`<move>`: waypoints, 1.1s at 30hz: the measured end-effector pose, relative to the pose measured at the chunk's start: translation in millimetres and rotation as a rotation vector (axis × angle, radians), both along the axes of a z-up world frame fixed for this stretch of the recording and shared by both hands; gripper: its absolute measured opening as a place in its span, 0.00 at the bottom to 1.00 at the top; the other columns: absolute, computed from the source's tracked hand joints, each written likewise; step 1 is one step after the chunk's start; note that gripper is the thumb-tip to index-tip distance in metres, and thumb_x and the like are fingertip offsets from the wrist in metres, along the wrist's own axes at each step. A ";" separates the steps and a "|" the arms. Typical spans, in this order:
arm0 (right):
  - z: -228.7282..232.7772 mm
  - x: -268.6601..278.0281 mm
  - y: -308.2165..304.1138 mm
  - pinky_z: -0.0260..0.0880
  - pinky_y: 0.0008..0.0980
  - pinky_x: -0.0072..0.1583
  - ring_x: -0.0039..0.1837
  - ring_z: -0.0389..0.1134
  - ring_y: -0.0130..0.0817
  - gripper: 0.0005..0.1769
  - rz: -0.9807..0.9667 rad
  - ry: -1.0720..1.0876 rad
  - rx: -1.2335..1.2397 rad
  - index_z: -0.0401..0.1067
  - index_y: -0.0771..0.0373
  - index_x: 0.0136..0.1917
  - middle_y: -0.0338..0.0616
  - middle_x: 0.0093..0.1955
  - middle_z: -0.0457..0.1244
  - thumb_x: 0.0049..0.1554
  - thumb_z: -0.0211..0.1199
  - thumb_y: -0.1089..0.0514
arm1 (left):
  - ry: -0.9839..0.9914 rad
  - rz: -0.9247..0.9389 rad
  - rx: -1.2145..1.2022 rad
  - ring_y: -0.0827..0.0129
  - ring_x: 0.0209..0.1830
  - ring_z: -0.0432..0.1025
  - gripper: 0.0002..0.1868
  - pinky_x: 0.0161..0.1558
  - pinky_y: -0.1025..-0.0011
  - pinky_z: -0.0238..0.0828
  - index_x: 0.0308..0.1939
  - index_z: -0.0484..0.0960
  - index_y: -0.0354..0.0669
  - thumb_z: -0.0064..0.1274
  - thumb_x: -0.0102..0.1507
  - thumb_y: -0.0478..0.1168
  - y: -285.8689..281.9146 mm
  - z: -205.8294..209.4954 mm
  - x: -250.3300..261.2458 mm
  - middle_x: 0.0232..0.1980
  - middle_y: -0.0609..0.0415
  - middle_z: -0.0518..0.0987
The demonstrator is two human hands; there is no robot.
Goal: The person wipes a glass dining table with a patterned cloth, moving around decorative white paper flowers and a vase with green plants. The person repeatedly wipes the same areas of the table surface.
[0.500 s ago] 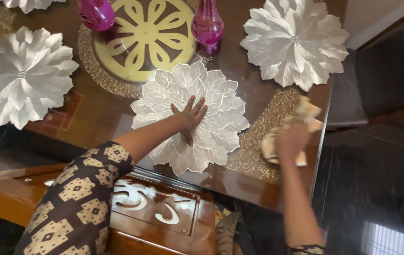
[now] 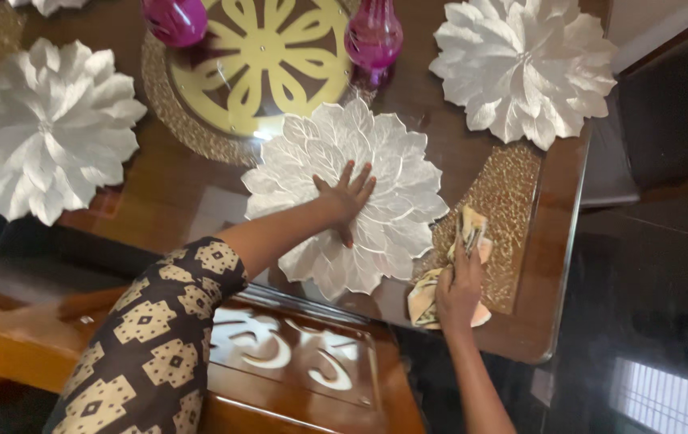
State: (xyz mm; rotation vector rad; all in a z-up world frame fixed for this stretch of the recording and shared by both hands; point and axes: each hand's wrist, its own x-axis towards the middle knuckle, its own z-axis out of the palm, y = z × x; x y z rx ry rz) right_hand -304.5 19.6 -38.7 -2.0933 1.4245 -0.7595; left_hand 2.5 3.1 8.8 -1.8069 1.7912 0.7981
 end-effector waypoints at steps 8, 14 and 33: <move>89.5 87.9 -36.1 0.59 0.44 0.73 0.75 0.60 0.58 0.34 0.268 -0.180 -0.006 0.60 0.63 0.79 0.65 0.75 0.57 0.60 0.53 0.67 | 0.284 0.001 -0.326 0.45 0.84 0.41 0.77 0.63 0.33 0.63 0.81 0.26 0.54 0.76 0.49 0.52 12.9 -0.4 78.4 0.86 0.50 0.31; 143.2 186.8 -14.7 0.58 0.38 0.71 0.73 0.60 0.51 0.34 0.586 -0.113 0.119 0.59 0.61 0.79 0.61 0.74 0.57 0.60 0.54 0.65 | 0.125 0.016 -0.242 0.45 0.83 0.38 0.79 0.64 0.32 0.60 0.81 0.24 0.52 0.77 0.47 0.50 57.1 16.6 199.9 0.85 0.50 0.32; -0.6 533.2 -38.9 0.36 0.65 0.76 0.83 0.33 0.63 0.46 0.698 0.619 0.027 0.42 0.50 0.84 0.57 0.85 0.32 0.60 0.54 0.35 | 0.011 0.817 -0.088 0.35 0.83 0.20 0.79 0.66 0.18 0.43 0.82 0.29 0.68 0.76 0.43 0.62 201.9 4.5 405.5 0.85 0.56 0.18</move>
